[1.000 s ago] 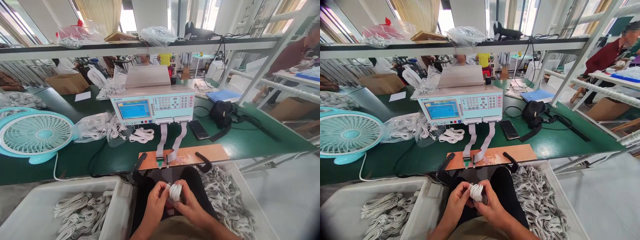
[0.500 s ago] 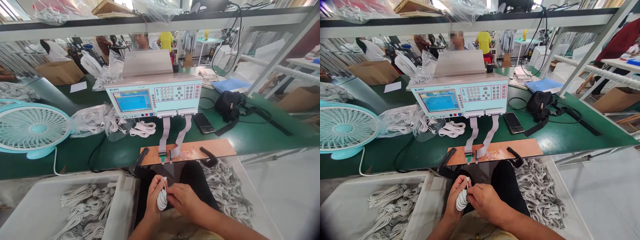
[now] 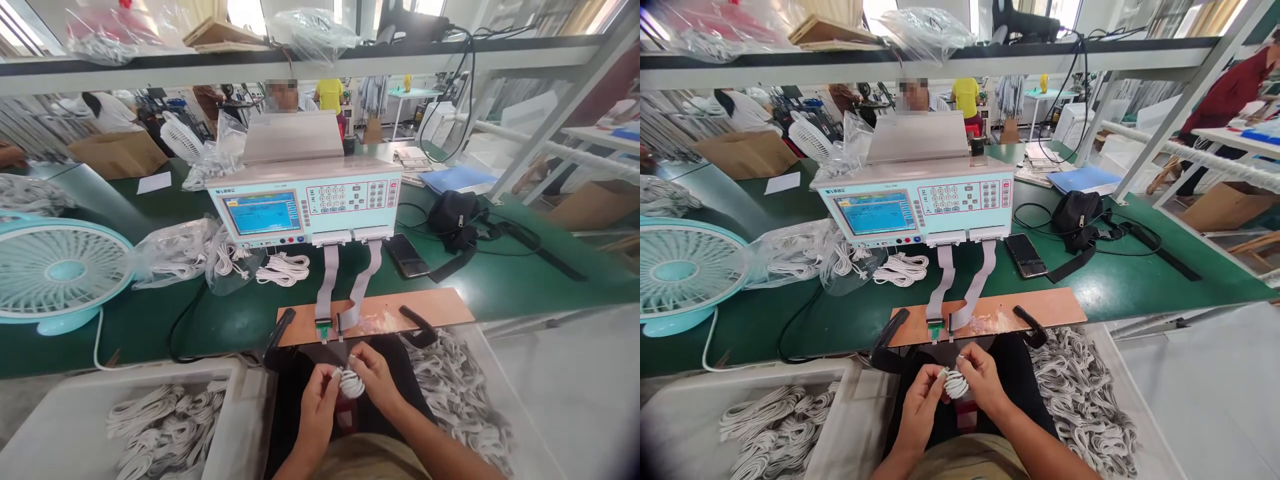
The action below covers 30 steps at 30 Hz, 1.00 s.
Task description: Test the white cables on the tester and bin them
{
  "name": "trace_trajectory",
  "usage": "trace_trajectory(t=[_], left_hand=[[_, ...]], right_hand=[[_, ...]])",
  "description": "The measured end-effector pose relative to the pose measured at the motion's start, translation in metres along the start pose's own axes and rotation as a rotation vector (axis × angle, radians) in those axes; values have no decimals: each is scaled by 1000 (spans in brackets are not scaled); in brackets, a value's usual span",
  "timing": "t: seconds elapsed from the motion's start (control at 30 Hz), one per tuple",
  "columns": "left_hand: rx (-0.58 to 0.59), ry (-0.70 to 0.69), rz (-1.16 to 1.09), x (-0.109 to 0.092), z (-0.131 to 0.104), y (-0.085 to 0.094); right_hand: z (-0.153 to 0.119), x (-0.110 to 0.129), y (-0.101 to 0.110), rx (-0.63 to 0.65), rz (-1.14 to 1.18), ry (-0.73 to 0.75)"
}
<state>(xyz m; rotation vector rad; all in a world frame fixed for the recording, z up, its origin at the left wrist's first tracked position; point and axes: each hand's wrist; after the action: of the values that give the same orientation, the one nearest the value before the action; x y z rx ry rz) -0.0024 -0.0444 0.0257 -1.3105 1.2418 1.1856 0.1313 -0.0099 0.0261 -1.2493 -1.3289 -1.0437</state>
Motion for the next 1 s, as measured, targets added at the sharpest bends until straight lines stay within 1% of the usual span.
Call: trace_trajectory(t=[0.07,0.13,0.23,0.37,0.47,0.57,0.63,0.73,0.83,0.9,1.0], left_hand=[[27,-10,22,2,7,1],[-1,19,-4,5,14,1],[-57,85,-98,12,22,1],[-66,105,-140,19,26,1],[-63,103,-124,20,27,2],[-29,95,-106,16,29,5],[17,82,-86,12,31,9],[128,38,-20,2,36,18],[223,-44,99,-5,43,28],[235,-85,157,-6,45,32],[173,-104,190,-1,46,33]], right_hand=[[6,-2,2,9,28,15],[9,-1,1,23,61,-6],[11,3,-3,49,103,-96],[15,2,-10,-2,138,-191],[17,1,-12,-43,148,-188],[17,3,-14,-68,152,-181],[18,6,-15,-80,170,-196],[19,9,-16,-97,219,-246],[22,8,-19,-122,299,-317],[23,7,-21,-148,375,-362],[22,6,-24,-164,442,-379]])
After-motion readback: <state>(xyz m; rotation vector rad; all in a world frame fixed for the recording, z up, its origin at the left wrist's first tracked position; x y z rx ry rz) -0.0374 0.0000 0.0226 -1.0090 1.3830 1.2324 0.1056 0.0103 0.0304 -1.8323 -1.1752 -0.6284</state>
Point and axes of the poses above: each hand's wrist, its own z-axis towards the middle knuckle, its own y-axis out of the back of the hand, x = y × z, and after that the axes turned 4 degrees about -y, right-handed
